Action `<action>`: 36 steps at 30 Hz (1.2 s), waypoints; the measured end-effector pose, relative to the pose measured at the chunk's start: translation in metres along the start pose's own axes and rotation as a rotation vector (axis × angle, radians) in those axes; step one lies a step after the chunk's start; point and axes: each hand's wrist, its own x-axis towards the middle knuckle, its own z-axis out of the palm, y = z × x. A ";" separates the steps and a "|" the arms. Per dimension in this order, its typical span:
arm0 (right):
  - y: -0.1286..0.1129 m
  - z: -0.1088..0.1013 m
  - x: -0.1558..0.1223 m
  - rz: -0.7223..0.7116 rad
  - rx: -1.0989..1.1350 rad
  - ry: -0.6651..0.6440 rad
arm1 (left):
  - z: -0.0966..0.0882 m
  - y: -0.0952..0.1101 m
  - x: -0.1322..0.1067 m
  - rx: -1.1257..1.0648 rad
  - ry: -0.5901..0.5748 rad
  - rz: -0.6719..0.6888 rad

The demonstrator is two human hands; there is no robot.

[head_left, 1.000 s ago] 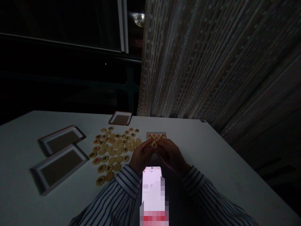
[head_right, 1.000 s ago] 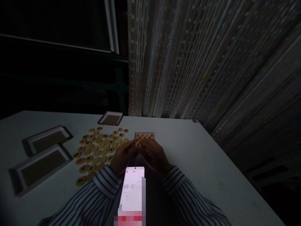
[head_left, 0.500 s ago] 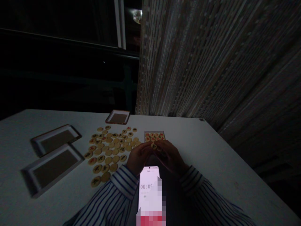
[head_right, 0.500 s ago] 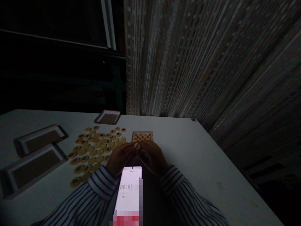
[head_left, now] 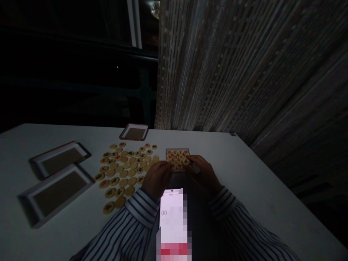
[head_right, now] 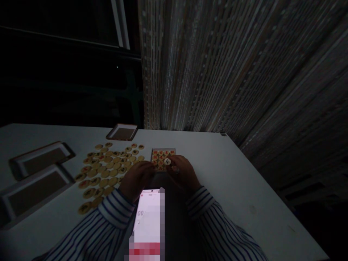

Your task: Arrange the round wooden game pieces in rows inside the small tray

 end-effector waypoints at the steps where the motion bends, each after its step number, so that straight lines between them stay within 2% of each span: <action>1: 0.004 0.000 -0.001 0.012 -0.006 0.004 | 0.001 -0.003 -0.001 0.063 -0.005 0.045; 6: 0.013 -0.004 -0.002 0.051 -0.015 -0.008 | 0.009 -0.018 -0.007 0.274 -0.046 0.165; 13: 0.012 -0.010 0.000 0.082 0.004 -0.014 | 0.007 -0.028 -0.009 0.295 -0.101 0.222; 24: 0.026 -0.012 -0.005 0.202 0.025 -0.160 | 0.006 -0.027 -0.009 0.293 -0.124 0.190; 36: 0.036 -0.006 -0.009 0.198 0.120 -0.210 | 0.004 -0.024 -0.008 0.341 -0.125 0.184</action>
